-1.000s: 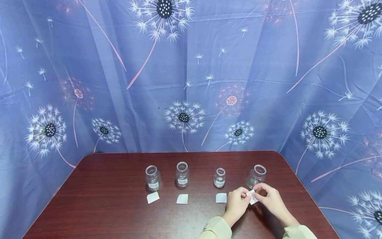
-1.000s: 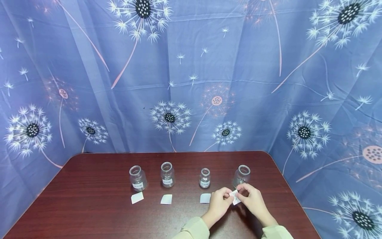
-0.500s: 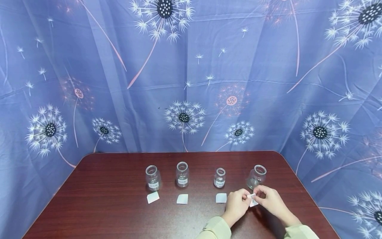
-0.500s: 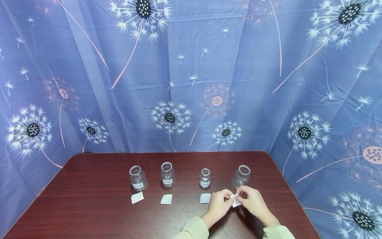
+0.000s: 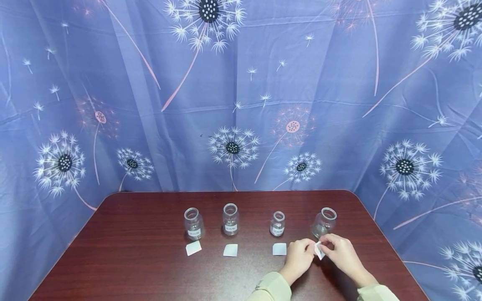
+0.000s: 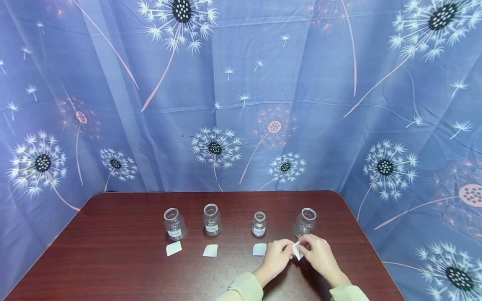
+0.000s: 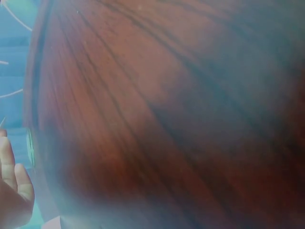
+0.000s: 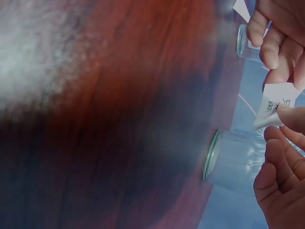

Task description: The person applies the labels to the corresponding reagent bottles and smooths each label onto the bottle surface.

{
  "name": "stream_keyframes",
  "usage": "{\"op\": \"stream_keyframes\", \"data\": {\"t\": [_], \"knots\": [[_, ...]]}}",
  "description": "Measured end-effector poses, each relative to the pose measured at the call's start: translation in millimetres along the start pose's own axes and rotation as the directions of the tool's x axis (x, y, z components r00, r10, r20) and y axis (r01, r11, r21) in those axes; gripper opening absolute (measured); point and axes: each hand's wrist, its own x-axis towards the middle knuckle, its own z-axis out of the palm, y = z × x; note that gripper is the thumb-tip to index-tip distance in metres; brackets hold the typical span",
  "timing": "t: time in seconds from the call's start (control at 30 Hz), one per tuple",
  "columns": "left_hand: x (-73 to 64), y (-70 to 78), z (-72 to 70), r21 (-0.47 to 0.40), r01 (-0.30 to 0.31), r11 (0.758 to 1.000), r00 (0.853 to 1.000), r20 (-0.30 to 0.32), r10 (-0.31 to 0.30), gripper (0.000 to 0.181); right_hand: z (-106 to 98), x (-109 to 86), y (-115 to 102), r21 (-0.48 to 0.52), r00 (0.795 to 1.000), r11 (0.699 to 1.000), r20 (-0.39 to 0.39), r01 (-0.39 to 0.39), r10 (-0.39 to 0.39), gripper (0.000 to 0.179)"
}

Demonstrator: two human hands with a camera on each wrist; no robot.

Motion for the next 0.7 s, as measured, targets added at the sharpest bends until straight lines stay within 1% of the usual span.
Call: {"op": "stream_keyframes", "data": {"t": [0.3, 0.53, 0.7], "knots": [[-0.3, 0.4, -3.2, -0.032, 0.010, 0.999, 0.998, 0.062, -0.008, 0.015, -0.4, 0.6, 1.1, 0.001, 1.000, 1.000, 0.013, 0.008, -0.008, 0.021], [-0.5, -0.4, -5.2, -0.020, -0.011, 1.000, 0.998, 0.065, 0.012, 0.016, 0.6, -0.7, 1.4, 0.006, 1.000, 1.000, 0.021, 0.007, -0.008, 0.021], [-1.3, -1.0, -4.8, -0.048, 0.005, 0.999, 0.998, 0.066, -0.002, 0.016, 2.3, -1.8, 0.7, -0.001, 1.000, 1.000, 0.015, 0.004, -0.004, 0.021]]}}
